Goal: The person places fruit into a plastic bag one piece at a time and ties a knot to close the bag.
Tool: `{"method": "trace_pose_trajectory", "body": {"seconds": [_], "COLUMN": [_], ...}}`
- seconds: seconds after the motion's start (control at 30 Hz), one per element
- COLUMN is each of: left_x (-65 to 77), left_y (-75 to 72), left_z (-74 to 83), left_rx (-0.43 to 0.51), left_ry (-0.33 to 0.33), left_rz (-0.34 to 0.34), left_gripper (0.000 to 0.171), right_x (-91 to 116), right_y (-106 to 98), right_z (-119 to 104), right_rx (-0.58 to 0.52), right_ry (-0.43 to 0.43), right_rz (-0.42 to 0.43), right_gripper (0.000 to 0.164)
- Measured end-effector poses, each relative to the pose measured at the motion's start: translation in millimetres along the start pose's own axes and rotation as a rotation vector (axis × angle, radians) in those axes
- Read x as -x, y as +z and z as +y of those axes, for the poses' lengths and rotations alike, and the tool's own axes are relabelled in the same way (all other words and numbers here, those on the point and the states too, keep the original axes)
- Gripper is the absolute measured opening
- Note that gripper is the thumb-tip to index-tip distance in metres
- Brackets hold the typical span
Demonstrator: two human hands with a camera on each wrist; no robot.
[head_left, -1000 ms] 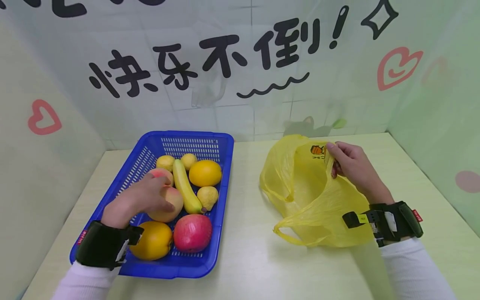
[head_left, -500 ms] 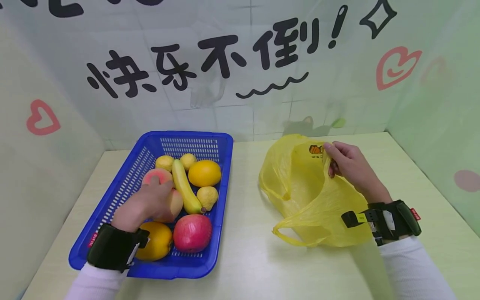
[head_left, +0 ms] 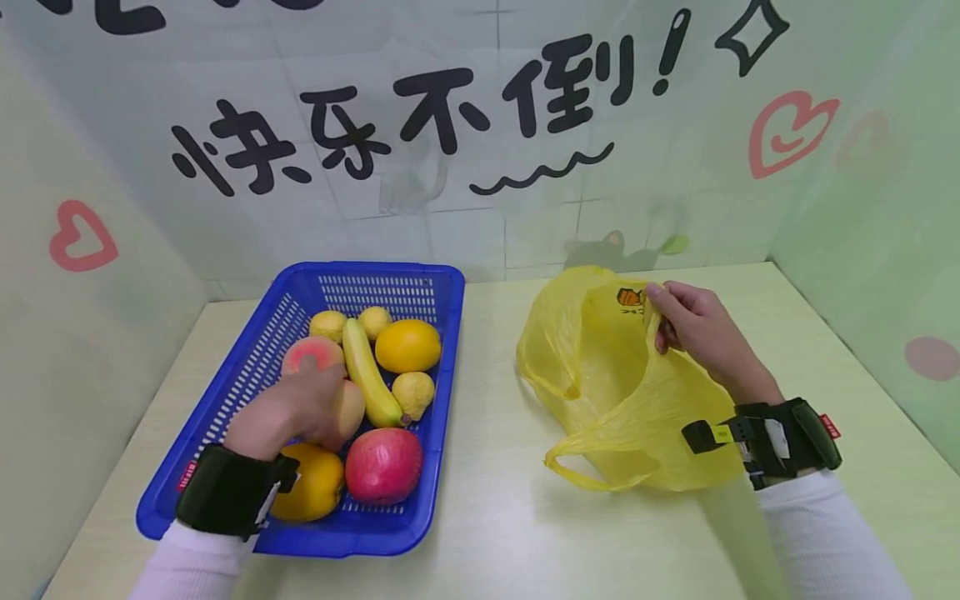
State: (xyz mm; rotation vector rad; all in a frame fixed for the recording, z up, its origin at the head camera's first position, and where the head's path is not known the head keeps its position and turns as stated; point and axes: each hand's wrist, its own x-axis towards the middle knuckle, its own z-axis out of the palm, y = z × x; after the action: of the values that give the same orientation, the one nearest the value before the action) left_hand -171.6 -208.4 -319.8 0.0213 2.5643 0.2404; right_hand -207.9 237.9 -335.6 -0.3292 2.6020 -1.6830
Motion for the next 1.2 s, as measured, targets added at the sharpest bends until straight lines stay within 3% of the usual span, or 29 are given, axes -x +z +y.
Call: {"method": "trace_pose_trajectory", "body": {"seconds": [0.37,0.73,0.97,1.2], "left_x": [-0.1,1.9,6.4,10.7], "left_y": [-1.1,-3.7,-6.3,-14.9], "left_z": [-9.4,-9.2,-6.7,-4.7], "left_rx": [0.083,0.082,0.181,0.210], "left_ry": [-0.007,-0.026,0.040,0.051], "left_rz": [-0.034,-0.035,0.107,0.225], "left_gripper": [0.088,0.095,0.072,0.080], "right_x": [0.9,0.8,1.1,1.8], "right_y": [-0.9,-1.3,-1.5,-0.3], "right_z": [0.2,1.7,0.9,0.9], "right_rx": [0.020,0.027,0.041,0.021], "right_ry": [-0.008,-0.042,-0.041,-0.050], "right_rz": [-0.016,-0.038,-0.030,-0.034], "right_gripper": [0.041,0.039,0.040,0.042]}}
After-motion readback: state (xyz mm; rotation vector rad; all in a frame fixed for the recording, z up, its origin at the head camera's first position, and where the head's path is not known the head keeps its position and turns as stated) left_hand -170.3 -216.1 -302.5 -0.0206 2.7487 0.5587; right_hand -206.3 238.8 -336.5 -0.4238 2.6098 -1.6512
